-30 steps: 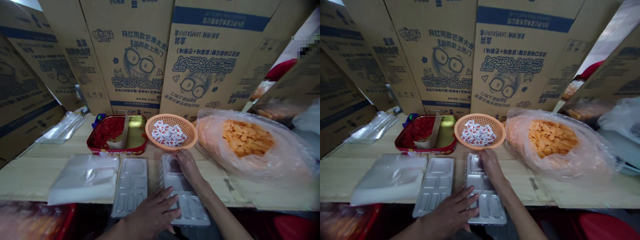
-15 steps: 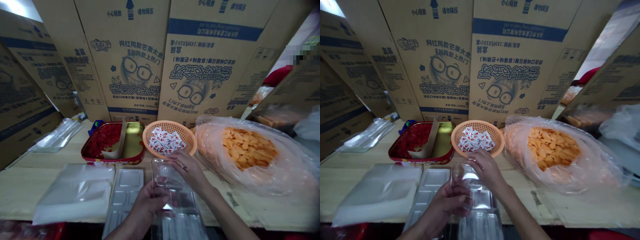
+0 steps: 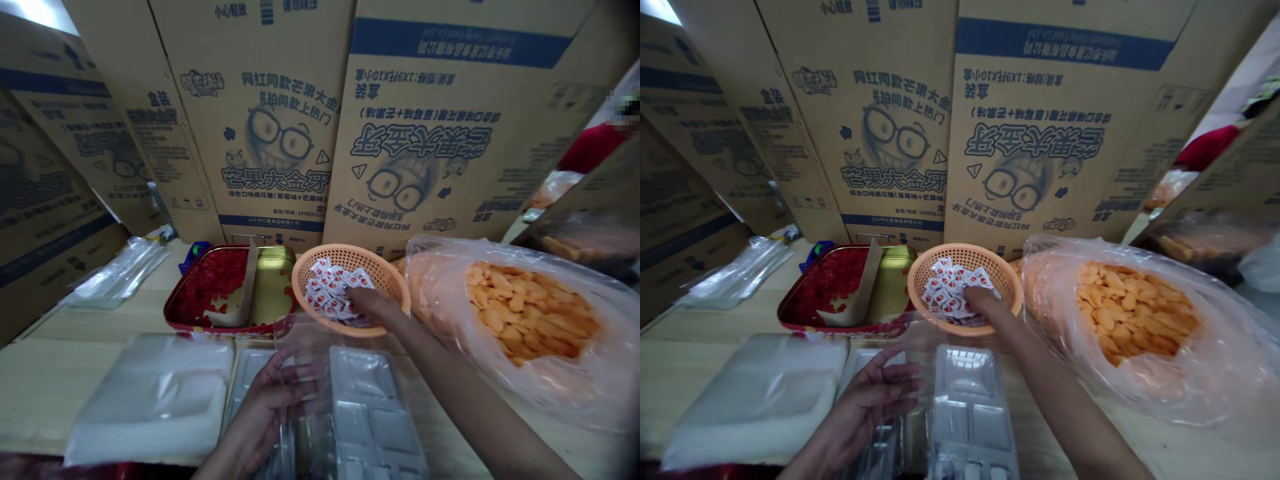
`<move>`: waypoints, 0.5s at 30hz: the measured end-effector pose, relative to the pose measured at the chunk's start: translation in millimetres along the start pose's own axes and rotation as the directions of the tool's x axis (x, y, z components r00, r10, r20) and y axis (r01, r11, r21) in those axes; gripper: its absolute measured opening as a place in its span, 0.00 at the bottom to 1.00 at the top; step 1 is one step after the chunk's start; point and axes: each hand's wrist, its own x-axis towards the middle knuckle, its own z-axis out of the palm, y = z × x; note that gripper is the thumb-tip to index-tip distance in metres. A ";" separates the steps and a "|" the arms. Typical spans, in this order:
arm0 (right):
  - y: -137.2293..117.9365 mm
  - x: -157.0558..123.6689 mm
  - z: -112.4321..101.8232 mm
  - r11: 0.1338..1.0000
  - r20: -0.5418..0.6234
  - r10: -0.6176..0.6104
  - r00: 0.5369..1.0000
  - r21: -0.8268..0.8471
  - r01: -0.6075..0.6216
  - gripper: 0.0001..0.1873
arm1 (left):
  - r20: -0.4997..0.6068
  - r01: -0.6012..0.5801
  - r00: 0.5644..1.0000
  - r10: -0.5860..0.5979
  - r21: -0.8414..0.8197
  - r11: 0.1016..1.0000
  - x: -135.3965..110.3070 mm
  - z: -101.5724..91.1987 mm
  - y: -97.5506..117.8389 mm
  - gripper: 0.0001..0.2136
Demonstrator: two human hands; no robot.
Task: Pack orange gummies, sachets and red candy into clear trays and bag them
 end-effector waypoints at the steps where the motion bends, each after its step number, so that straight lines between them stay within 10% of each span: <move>1: 0.9 -4.3 -5.0 1.000 -0.043 -0.001 0.999 0.005 0.001 0.03 | 0.002 0.002 1.000 -0.002 -0.011 1.000 1.5 0.2 0.5 0.32; 5: -13.6 -38.7 -21.2 0.908 -0.238 0.020 0.971 0.411 0.082 0.14 | -0.017 -0.029 0.999 0.028 -0.053 0.998 7.4 2.2 1.7 0.34; 9: -59.2 -89.2 -10.0 0.497 -0.182 -0.085 0.980 0.844 0.200 0.14 | 0.045 -0.114 0.991 0.122 -0.152 0.982 13.6 7.3 -0.7 0.35; 15: -101.4 -123.2 23.1 0.660 -0.207 -0.192 0.959 0.696 0.282 0.13 | 0.067 -0.235 0.964 0.257 -0.233 0.944 19.6 8.6 -9.0 0.36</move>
